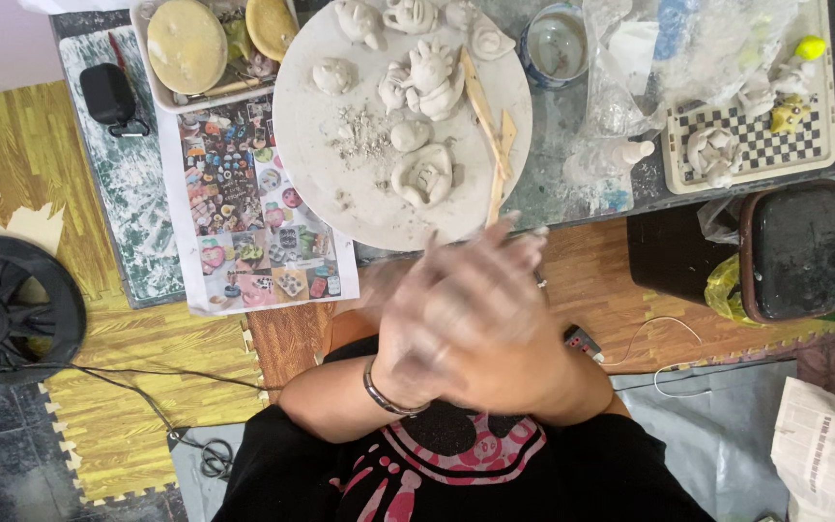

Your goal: The person repeatedly rolls and shapes a lump of white clay between their hands into a smooth ball. They occasionally dip their fingers into a small container of water to moisten the clay and continue shaping it. Finished clay pieces are visible on a plate nearby.

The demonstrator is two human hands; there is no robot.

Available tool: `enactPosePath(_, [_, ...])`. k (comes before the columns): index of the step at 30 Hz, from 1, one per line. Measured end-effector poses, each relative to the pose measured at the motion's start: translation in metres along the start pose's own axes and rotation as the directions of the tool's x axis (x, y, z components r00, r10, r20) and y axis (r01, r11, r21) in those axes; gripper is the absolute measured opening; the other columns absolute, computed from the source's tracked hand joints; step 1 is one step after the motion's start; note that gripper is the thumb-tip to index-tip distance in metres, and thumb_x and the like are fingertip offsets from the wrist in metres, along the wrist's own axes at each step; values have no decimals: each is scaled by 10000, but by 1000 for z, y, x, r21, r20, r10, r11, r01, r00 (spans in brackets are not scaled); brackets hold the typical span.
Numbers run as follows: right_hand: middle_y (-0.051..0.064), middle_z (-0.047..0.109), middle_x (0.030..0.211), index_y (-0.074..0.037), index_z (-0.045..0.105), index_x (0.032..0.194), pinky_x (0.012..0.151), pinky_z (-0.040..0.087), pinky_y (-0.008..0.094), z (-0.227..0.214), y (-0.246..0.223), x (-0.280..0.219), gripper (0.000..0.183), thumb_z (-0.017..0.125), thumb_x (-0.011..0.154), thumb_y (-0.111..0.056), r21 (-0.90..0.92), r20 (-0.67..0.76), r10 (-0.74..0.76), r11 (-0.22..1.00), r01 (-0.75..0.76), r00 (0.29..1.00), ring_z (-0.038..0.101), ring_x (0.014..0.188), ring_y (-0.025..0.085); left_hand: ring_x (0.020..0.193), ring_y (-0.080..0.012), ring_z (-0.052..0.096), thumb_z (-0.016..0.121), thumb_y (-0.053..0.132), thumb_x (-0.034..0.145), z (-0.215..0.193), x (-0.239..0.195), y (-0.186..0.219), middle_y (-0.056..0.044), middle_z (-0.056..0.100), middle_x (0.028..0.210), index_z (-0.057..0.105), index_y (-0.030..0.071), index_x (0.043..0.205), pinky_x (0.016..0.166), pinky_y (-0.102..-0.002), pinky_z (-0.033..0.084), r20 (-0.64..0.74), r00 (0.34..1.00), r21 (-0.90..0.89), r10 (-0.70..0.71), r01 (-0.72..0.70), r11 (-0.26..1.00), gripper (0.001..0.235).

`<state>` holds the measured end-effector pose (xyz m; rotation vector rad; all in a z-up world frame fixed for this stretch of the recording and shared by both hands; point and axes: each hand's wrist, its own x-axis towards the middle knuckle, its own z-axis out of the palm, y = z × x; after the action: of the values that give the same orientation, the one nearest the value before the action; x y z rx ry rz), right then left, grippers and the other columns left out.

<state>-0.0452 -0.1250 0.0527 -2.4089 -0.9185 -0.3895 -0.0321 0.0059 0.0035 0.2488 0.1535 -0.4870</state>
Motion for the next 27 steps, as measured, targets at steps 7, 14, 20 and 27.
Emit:
enactPosePath(7, [131,383,1621,-106,559,1512,1257,263,560,-10,-6,2,628,669,996,-447,215,232,-227,960,178,946,277,1554,287,1624,-274,239,242,559,1063,2,9,12,-115,275,1735,337,79,1619,1335,-454,195,68,997,-168,-40,51,984,740])
enactPosePath(14, [100,392,1628,-70,474,1519,1349,258,501,-14,4,2,683,631,1067,-557,-138,123,207,972,-190,971,318,1585,211,1529,-354,340,222,618,1170,-2,0,4,-298,336,1627,333,-85,1578,1340,-455,139,263,963,-274,-64,138,952,821])
enactPosePath(20, [138,462,1547,-54,551,1455,1274,275,514,-18,11,9,680,674,980,-525,69,200,19,997,-34,980,433,1455,307,1564,-311,363,317,600,1044,-11,13,5,-197,359,1657,340,10,1599,1358,-455,267,309,944,-50,-116,138,989,811])
enactPosePath(27, [192,555,1473,-31,610,1404,1222,320,508,-22,12,6,646,672,957,-494,2,271,73,997,-76,960,462,1430,370,1587,-284,309,303,653,1093,-9,18,-2,-189,325,1696,364,12,1631,1339,-416,234,282,958,-289,-47,132,948,839])
